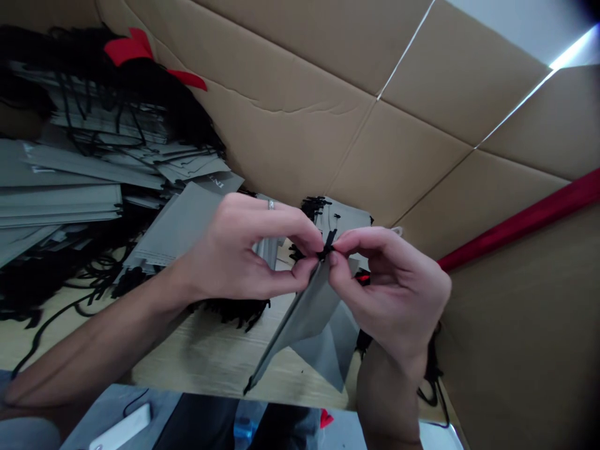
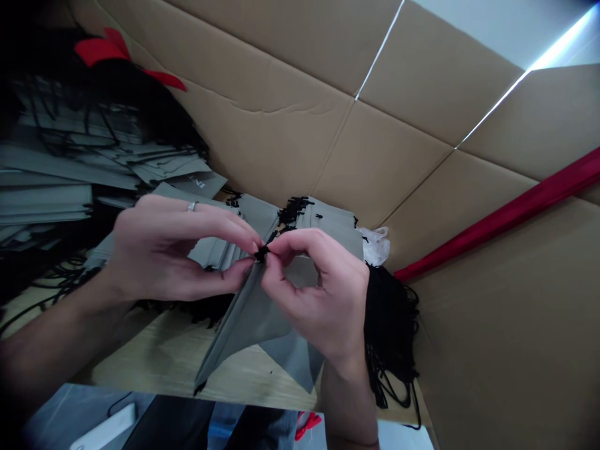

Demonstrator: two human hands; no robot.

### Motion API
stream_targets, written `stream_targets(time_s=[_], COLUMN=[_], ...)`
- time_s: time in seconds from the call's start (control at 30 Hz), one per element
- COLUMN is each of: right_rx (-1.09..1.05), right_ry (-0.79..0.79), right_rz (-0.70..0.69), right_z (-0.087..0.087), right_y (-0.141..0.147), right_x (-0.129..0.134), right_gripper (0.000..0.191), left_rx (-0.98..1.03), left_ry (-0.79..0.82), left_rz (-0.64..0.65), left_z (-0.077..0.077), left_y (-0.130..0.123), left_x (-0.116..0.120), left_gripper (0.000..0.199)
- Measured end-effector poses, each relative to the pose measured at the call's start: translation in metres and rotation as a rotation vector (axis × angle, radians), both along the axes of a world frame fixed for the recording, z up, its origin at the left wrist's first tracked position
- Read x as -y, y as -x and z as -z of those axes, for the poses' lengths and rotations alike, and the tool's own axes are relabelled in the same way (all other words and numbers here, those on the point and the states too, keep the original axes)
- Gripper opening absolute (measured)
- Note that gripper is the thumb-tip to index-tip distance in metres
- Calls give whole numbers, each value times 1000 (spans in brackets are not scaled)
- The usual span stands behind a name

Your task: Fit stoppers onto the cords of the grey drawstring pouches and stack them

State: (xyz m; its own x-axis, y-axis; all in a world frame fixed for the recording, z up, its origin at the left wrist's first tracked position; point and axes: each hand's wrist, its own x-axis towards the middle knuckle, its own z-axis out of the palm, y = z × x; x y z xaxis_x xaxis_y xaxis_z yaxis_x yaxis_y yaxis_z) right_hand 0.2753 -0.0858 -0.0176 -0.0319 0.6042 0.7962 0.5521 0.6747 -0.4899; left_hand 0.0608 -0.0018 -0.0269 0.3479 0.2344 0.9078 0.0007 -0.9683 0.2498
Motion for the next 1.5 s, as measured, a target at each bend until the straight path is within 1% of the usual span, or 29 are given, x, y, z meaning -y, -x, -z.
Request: stream_targets(time_s=[0.07,0.13,0.2,0.23,0.37,0.53,0.7,0.87,0.93,1.0,1.07,1.13,1.2,1.27,1.3,1.33,1.4,1.43,1.5], right_rx=[20,38,58,66,71,25,7,-34,-51,-65,-48,-44,-49,-52,-45,-37,-31,-27,-12], right_ry=[-6,-16,-37,-49,-122,-227,-275,-273,-245,-228,-250,-295,-336,-332,-308,-264,-175,-139,-72], right_rz=[24,23,18,16,3,-73,-92,-111,-129,-110,-47,48,134,170,157,128,32,-24,-134], right_z=[0,0,-1,-1,-1,0,2,2,1,1,2,4,5,4,3,2,-2,-3,-4], right_y=[2,2,2,2,4,5,5,5,6,7,9,11,13,12,10,7,-1,-5,-11], right_x=[1,3,4,4,2,-6,-12,-13,-12,-11,-11,-11,-11,-9,-7,-5,-2,0,1], right_gripper=[29,30,31,31,29,30,30,28,27,26,26,27,29,29,28,27,27,31,49], left_rx=[-44,-65,-69,-65,-38,26,65,72,81,98,90,48,-28,-119,-164,-197,-225,-226,-226], left_ry=[-131,-254,-340,-358,-318,-174,-129,-50,-44,-8,131,337,480,505,481,437,310,243,138], left_rz=[-163,-279,-319,-324,-328,-265,-204,-105,-44,29,132,220,251,211,168,110,-29,-86,-142], left_z=[2,5,8,9,9,0,-4,-5,-5,-5,-5,-7,-10,-13,-15,-17,-19,-19,-19], left_y=[3,6,7,7,5,1,1,2,2,0,-1,-3,-3,0,2,4,8,10,13], left_x=[4,7,10,11,17,22,22,17,13,9,8,9,12,16,18,20,23,25,28], left_gripper=[16,14,13,13,14,17,17,20,19,19,15,19,23,9,7,14,20,19,19])
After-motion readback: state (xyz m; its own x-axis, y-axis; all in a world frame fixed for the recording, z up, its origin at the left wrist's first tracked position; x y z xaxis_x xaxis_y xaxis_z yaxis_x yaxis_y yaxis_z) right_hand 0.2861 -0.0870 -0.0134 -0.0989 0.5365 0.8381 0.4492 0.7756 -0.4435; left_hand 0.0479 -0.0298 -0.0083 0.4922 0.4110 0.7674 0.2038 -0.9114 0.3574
